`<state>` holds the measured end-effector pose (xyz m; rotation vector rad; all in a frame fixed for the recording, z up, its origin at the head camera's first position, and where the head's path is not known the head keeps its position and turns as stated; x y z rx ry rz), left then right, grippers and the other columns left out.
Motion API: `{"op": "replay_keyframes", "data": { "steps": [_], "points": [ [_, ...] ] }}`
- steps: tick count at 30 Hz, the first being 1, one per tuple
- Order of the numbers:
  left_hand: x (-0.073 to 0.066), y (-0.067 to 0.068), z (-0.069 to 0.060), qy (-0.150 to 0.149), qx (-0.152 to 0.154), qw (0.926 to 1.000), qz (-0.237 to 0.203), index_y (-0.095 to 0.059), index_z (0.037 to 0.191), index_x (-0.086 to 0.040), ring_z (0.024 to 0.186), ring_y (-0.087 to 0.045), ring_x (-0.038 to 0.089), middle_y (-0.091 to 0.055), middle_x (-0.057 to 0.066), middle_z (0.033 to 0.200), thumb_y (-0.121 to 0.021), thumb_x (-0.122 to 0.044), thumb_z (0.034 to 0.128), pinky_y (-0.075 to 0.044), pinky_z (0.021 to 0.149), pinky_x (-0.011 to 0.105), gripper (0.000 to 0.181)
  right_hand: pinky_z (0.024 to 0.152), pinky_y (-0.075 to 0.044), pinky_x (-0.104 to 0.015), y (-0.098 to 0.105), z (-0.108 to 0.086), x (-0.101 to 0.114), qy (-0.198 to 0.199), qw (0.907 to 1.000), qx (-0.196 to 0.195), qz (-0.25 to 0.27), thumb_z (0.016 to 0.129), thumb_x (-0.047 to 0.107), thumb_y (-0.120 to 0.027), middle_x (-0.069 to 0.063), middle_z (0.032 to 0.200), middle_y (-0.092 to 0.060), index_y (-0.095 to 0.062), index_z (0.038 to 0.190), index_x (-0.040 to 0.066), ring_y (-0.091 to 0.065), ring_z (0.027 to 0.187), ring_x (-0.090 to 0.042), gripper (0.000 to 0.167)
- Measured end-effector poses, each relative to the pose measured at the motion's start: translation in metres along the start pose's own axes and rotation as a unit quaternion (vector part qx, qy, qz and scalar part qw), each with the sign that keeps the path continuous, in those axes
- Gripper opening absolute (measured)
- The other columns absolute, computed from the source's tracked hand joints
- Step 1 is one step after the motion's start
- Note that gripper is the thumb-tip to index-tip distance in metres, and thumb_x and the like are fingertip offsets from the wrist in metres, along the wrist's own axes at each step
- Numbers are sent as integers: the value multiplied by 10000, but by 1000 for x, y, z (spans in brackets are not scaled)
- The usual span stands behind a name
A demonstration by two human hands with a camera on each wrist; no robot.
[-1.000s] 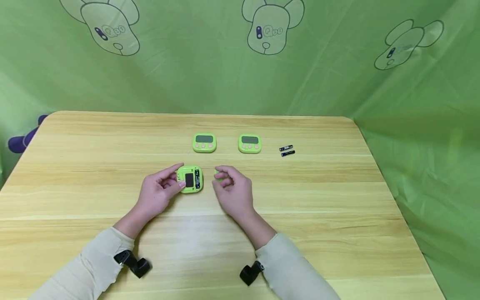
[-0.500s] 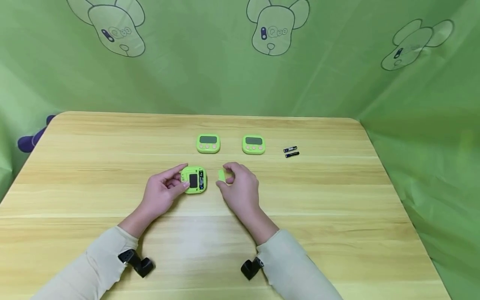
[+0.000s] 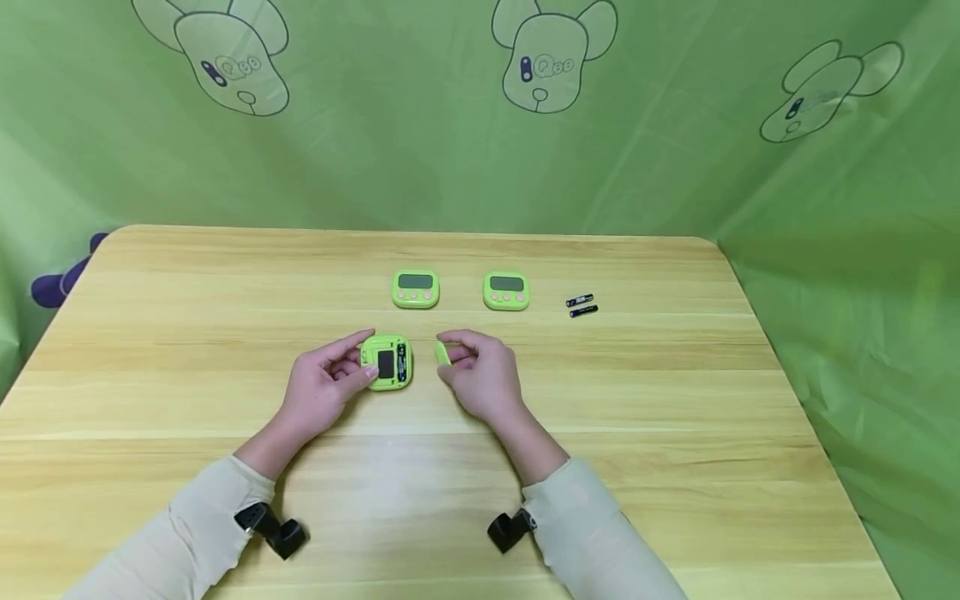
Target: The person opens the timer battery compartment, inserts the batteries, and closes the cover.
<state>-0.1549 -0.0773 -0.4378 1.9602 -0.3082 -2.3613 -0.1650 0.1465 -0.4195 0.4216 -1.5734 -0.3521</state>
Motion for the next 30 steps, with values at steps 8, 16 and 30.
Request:
{"op": "replay_keyframes", "data": {
  "steps": [8, 16, 30],
  "points": [
    [-3, 1, 0, -1, -6, 10000, -32, -659, 1285, -1, 723, -620, 211, -674, 131, 900, -780, 42, 826, -534, 625, 222, 476, 711, -576, -263, -13, -5, 1, 603, 9919, 187, 1103, 827, -81, -761, -121, 881, -704, -716, 1118, 7, -661, 777, -213, 307],
    [-2, 0, -2, 23, 25, 10000, -66, -659, 1283, -1, 722, -623, 220, -672, 137, 900, -784, 44, 821, -543, 620, 228, 481, 693, -598, -305, -24, -9, 4, 545, 9859, 250, 1562, 837, -84, -751, -148, 868, -690, -691, 1014, -57, -671, 762, -227, 189],
    [-17, -1, -3, 177, 78, 9998, -70, -613, 1278, 103, 723, -607, 270, -651, 223, 898, -727, 128, 828, -520, 612, 201, 465, 635, -568, -234, -32, -7, 8, 642, 9880, 15, 1404, 835, -15, -791, -133, 840, -671, -709, 964, -23, -638, 686, -210, 153]
  ]
}}
Point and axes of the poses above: each hand's wrist, its own z-axis towards the middle knuckle, its own y-axis out of the back of the hand, x = y × z, the point moved 6 cm from there along z, towards the middle knuckle
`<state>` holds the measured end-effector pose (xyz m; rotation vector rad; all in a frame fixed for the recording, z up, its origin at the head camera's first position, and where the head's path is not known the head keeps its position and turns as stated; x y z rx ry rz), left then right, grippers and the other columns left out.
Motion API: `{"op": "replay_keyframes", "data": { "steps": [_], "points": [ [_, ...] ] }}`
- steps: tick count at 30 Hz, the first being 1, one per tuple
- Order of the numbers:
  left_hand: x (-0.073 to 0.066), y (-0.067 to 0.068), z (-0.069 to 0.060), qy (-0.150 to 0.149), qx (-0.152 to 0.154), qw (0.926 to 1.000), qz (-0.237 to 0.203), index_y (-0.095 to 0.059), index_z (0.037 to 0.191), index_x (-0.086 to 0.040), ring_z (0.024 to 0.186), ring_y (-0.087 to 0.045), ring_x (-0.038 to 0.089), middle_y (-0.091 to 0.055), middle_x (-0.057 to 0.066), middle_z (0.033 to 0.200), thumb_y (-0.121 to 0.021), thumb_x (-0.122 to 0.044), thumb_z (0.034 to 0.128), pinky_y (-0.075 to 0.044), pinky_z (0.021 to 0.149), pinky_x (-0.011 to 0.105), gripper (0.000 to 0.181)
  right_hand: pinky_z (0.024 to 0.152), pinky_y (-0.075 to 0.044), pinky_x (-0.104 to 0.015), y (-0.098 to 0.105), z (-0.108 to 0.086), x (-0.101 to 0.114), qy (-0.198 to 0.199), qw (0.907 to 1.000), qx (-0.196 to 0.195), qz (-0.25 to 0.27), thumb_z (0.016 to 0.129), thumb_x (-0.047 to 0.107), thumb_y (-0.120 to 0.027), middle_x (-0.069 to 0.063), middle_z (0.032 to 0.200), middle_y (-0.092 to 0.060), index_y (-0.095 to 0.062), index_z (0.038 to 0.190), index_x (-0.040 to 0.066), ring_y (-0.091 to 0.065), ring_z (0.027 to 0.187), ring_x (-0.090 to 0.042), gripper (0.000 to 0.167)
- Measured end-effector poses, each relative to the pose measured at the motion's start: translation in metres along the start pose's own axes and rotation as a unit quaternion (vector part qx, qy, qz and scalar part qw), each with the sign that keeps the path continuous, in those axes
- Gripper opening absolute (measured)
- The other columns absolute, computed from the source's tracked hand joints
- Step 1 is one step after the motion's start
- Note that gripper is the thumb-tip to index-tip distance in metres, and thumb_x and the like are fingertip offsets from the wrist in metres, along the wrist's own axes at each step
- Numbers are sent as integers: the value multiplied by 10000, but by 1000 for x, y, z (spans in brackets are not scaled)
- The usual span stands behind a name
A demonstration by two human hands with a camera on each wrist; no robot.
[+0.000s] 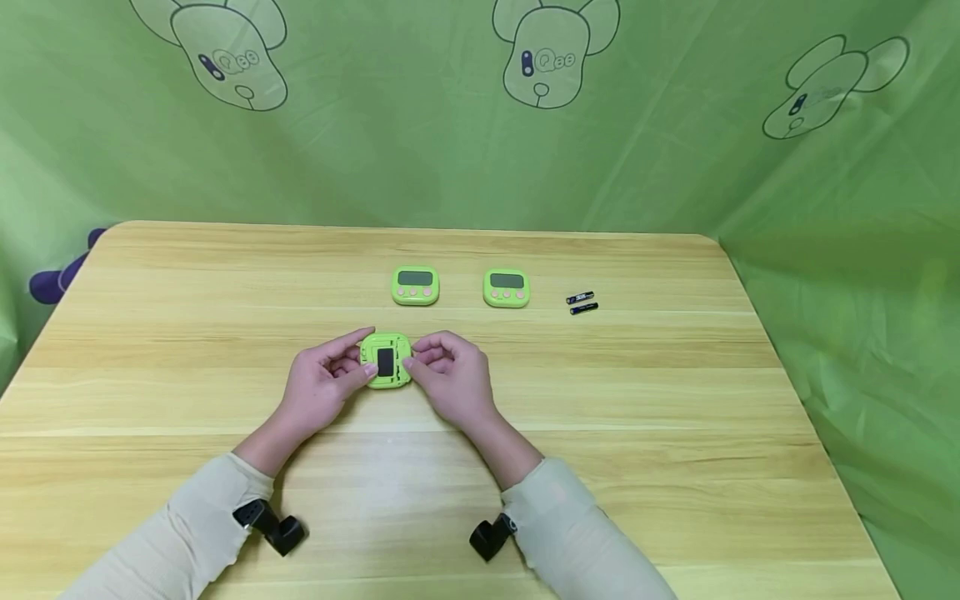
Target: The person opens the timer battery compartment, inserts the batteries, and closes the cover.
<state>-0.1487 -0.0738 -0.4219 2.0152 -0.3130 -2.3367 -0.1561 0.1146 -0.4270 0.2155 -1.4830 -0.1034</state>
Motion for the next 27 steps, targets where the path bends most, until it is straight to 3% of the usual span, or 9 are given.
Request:
{"op": "replay_keyframes", "data": {
  "steps": [5, 12, 21, 27],
  "points": [
    [-22, 1, -4, 16, 11, 10000, 78, -612, 1255, 132, 727, -601, 274, -646, 233, 886, -711, 144, 830, -519, 624, 203, 436, 597, -570, -256, -1, 0, -1, -24, 10000, -72, -61, 831, -11, -790, -94, 805, -663, -699, 939, 2, -637, 636, -192, 141],
    [-24, 1, -4, 34, -9, 10000, 45, -614, 1252, 133, 722, -594, 265, -646, 228, 881, -710, 143, 832, -510, 618, 187, 430, 593, -584, -291, -2, 0, -3, -15, 9999, -56, -137, 835, 26, -796, -75, 805, -668, -694, 930, 21, -658, 633, -214, 140],
    [-22, 2, -4, 212, 31, 9996, -209, -594, 1275, 133, 728, -606, 225, -648, 242, 901, -703, 150, 829, -521, 628, 173, 459, 617, -609, -368, 0, 1, -4, -286, 9968, 513, 543, 888, -45, -723, -172, 880, -673, -691, 1004, -42, -696, 740, -326, 119],
    [10, 3, 1, 209, 43, 9991, -357, -628, 1292, 52, 712, -611, 168, -662, 189, 906, -739, 99, 833, -534, 620, 193, 474, 656, -608, -351, -4, 4, -5, -623, 9932, 968, 149, 920, 10, -709, -141, 930, -710, -682, 1143, -47, -703, 784, -286, 231]
  ]
}}
Point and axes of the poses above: each hand's wrist, its own z-axis towards the middle knuckle, its own y-axis out of the back of the hand, x = y × z, the point moved 6 cm from there along z, towards the middle knuckle
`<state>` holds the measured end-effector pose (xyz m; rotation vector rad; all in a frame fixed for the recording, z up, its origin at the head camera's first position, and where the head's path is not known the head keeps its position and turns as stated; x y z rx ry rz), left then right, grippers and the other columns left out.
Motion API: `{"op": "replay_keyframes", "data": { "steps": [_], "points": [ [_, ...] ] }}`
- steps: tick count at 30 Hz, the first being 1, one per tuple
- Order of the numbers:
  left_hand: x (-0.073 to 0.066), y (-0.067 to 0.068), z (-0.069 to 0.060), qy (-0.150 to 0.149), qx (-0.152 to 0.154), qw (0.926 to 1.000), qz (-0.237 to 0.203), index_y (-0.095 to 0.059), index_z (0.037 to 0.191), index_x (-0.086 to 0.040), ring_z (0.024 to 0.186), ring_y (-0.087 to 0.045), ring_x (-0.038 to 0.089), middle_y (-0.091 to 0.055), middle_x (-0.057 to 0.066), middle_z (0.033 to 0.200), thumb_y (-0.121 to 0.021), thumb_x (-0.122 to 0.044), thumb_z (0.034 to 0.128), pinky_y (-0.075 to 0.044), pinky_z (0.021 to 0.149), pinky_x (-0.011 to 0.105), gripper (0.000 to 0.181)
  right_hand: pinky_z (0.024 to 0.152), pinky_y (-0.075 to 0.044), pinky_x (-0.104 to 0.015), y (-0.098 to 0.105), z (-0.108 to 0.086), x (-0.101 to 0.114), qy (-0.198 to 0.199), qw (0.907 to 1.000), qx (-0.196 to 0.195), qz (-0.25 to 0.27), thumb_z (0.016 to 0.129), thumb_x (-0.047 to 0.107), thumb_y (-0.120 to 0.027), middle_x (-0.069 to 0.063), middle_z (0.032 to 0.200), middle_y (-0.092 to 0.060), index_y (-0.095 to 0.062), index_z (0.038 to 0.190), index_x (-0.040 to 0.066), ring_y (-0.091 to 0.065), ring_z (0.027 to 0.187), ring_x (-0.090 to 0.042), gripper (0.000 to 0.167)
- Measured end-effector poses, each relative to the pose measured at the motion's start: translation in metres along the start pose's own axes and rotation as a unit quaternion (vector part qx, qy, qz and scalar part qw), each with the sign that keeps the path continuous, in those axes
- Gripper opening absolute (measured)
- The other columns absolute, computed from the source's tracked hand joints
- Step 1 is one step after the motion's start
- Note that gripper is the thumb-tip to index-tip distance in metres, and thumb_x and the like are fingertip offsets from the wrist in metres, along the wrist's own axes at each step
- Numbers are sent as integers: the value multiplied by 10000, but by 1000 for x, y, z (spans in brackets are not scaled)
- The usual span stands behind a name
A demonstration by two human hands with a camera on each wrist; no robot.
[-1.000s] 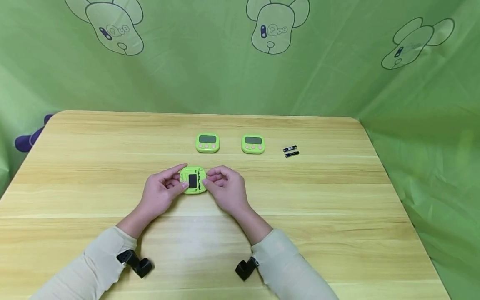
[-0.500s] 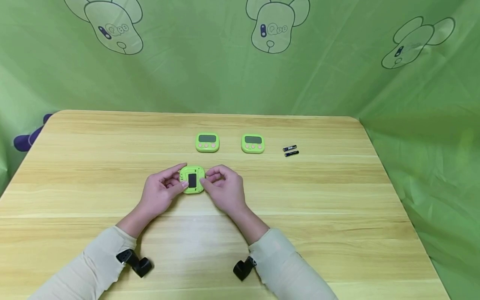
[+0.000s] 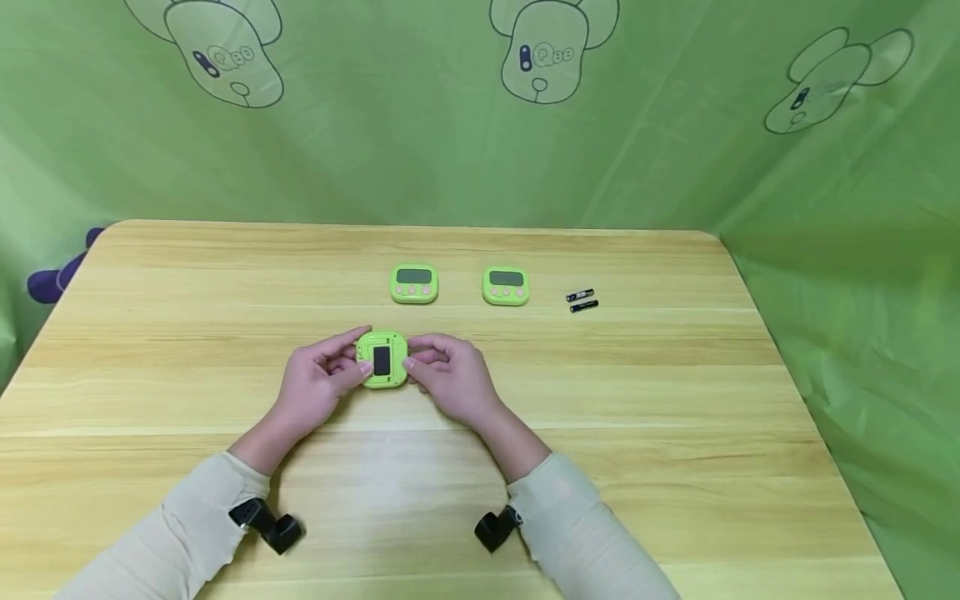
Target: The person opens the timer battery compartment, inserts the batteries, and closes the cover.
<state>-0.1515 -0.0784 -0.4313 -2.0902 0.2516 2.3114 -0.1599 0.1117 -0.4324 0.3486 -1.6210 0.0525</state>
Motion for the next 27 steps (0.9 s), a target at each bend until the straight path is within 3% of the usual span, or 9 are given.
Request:
{"op": "replay_keyframes", "data": {
  "steps": [1, 6, 13, 19, 23, 27],
  "points": [
    [6, 0, 1, -20, 2, 10000, -2, -638, 1290, 34, 709, -611, 164, -663, 178, 903, -747, 87, 834, -535, 619, 198, 472, 657, -607, -346, 0, 0, -1, -40, 9999, 64, -86, 924, 16, -707, -133, 923, -714, -684, 1142, -50, -703, 783, -278, 229],
    [7, 0, 1, -158, 67, 9998, 120, -663, 1275, 7, 713, -599, 177, -645, 160, 891, -757, 59, 838, -532, 619, 205, 450, 662, -605, -342, 0, 1, -4, -177, 9996, 173, -159, 914, 10, -717, -117, 890, -712, -692, 1079, -59, -703, 779, -278, 180],
    [8, 2, 0, -173, 127, 9993, 291, -669, 1276, -6, 720, -589, 187, -619, 148, 894, -747, 81, 834, -525, 618, 206, 458, 670, -575, -262, -3, 0, -2, -52, 9994, 132, -304, 886, 47, -763, -84, 864, -714, -708, 1016, -27, -679, 749, -234, 160],
    [6, 2, 0, -208, 70, 9995, 205, -637, 1285, 41, 683, -538, 157, -607, 147, 861, -746, 68, 846, -473, 571, 172, 453, 686, -562, -238, -5, -1, 0, 275, 9985, -304, -356, 901, 34, -740, -86, 883, -710, -724, 1058, -22, -658, 762, -185, 168],
    [7, 1, 3, -11, -58, 10000, 2, -597, 1318, 31, 652, -498, 113, -573, 127, 861, -728, 27, 882, -423, 533, 160, 455, 741, -583, -277, -10, -1, 1, 625, 9960, -641, -59, 880, 19, -759, -114, 996, -708, -695, 1166, -17, -676, 816, -212, 296],
    [10, 3, 5, 210, -197, 9994, -202, -579, 1347, 2, 618, -478, 86, -551, 111, 855, -715, -15, 908, -397, 505, 164, 459, 725, -601, -326, -18, -1, 6, 945, 9928, -702, 204, 759, -44, -850, -147, 1154, -648, -654, 1249, 10, -690, 817, -276, 531]
  ]
}}
Point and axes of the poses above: each hand's wrist, its own z-axis towards the middle knuckle, its own y-axis out of the back of the hand, x = y × z, the point moved 6 cm from there along z, towards the middle knuckle
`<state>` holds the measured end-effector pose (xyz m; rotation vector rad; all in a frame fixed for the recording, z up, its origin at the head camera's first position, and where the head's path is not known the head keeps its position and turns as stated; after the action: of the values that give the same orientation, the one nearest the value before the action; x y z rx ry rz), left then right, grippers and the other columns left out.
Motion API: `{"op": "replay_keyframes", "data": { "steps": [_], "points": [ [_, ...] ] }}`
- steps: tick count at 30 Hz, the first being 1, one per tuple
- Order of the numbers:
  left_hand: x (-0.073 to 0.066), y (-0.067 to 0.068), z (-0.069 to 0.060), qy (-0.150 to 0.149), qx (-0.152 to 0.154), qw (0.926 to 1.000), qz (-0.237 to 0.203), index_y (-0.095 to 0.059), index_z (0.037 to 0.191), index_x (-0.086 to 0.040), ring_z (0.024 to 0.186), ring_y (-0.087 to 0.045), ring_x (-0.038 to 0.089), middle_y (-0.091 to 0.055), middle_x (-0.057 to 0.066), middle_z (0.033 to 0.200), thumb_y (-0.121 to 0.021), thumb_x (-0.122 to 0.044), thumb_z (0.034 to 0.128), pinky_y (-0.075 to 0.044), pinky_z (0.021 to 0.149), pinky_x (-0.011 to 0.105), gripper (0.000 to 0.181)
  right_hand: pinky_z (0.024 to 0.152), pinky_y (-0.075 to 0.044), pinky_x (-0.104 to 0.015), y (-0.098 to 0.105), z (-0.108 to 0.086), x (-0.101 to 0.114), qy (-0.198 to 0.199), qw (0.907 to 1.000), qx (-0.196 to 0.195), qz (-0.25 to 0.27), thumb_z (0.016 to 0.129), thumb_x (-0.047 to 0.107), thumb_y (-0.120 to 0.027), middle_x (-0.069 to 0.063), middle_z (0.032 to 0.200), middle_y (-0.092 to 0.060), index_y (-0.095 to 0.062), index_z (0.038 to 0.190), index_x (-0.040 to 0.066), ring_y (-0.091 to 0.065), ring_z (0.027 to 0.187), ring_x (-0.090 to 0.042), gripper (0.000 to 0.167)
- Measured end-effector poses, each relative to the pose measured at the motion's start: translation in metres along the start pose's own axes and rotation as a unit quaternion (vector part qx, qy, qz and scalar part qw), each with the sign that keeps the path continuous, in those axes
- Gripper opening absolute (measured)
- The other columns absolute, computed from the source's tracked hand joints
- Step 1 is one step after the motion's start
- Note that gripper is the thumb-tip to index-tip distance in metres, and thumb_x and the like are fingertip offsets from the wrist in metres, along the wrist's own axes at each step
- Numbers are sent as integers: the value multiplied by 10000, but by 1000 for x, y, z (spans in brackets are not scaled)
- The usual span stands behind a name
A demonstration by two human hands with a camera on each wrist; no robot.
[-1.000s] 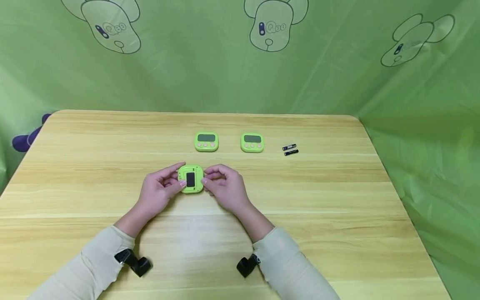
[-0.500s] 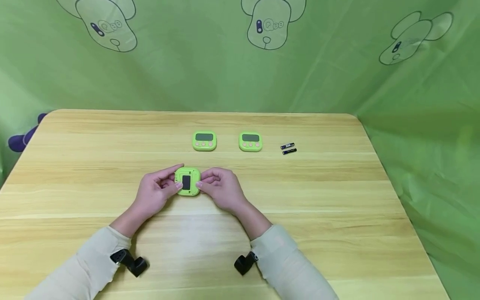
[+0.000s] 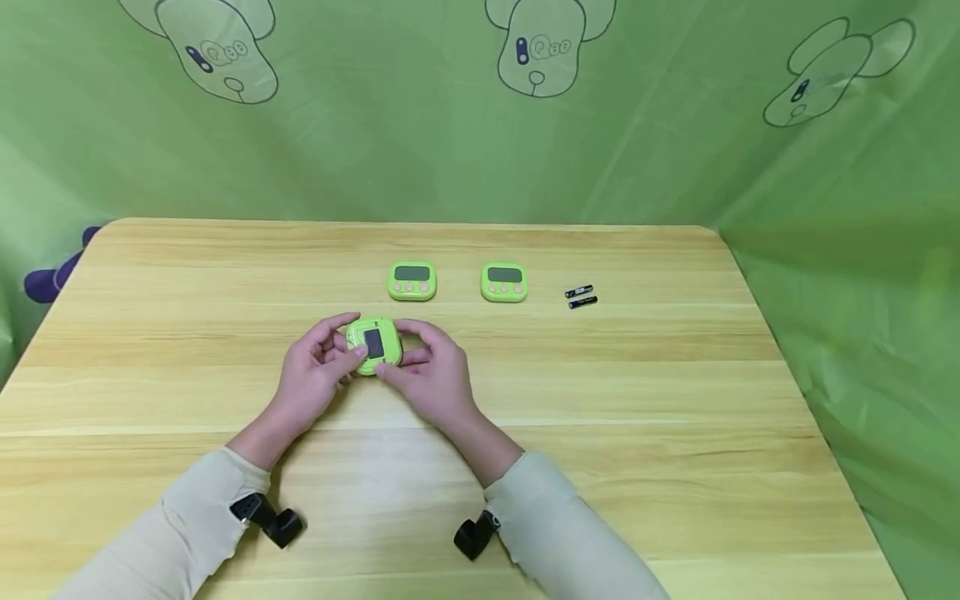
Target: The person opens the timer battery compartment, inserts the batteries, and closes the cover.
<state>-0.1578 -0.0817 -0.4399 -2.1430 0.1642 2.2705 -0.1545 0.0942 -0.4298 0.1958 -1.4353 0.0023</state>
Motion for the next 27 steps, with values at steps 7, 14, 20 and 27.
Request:
{"op": "replay_keyframes", "data": {
  "steps": [7, 14, 20, 27],
  "points": [
    [1, 6, -1, 158, -44, 9989, -443, -599, 1329, 7, 707, -536, 168, -550, 115, 908, -628, -63, 973, -505, 585, 226, 363, 722, -602, -342, -5, 1, 3, 269, 9995, 51, -172, 720, -99, -849, -222, 1194, -611, -638, 1236, -90, -677, 835, -363, 558],
    [-4, 11, -4, -151, 3, 9982, -576, -556, 1381, 27, 995, -562, 261, -473, 168, 1194, -644, 73, 875, -555, 736, 250, 515, 713, -598, -426, -6, 4, 3, -50, 9999, 114, -59, 1009, 60, -596, -232, 900, -712, -699, 1097, -93, -690, 801, -393, 204],
    [-4, 10, -5, -293, -75, 9989, -354, -485, 1442, 15, 982, -628, 231, -556, 186, 1194, -680, 218, 789, -556, 787, 216, 711, 653, -579, -358, -7, 8, 5, -251, 9987, 40, -449, 1039, 198, -572, -133, 776, -719, -775, 949, -3, -655, 688, -312, 299],
    [0, 22, -4, -305, -575, 9974, -310, -533, 1400, 28, 911, -619, 165, -574, 192, 1157, -666, 224, 811, -551, 778, 195, 635, 701, -598, -279, -12, 13, 8, -8, 9966, -690, -441, 904, 27, -738, -111, 956, -721, -701, 1159, -31, -710, 798, -222, 264]
  ]
}}
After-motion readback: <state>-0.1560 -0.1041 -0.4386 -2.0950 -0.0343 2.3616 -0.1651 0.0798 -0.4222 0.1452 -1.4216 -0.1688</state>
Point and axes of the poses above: each hand's wrist, its own z-axis towards the middle knuckle, its own y-axis out of the back of the hand, x = y × z, the point moved 6 cm from there along z, towards the middle knuckle
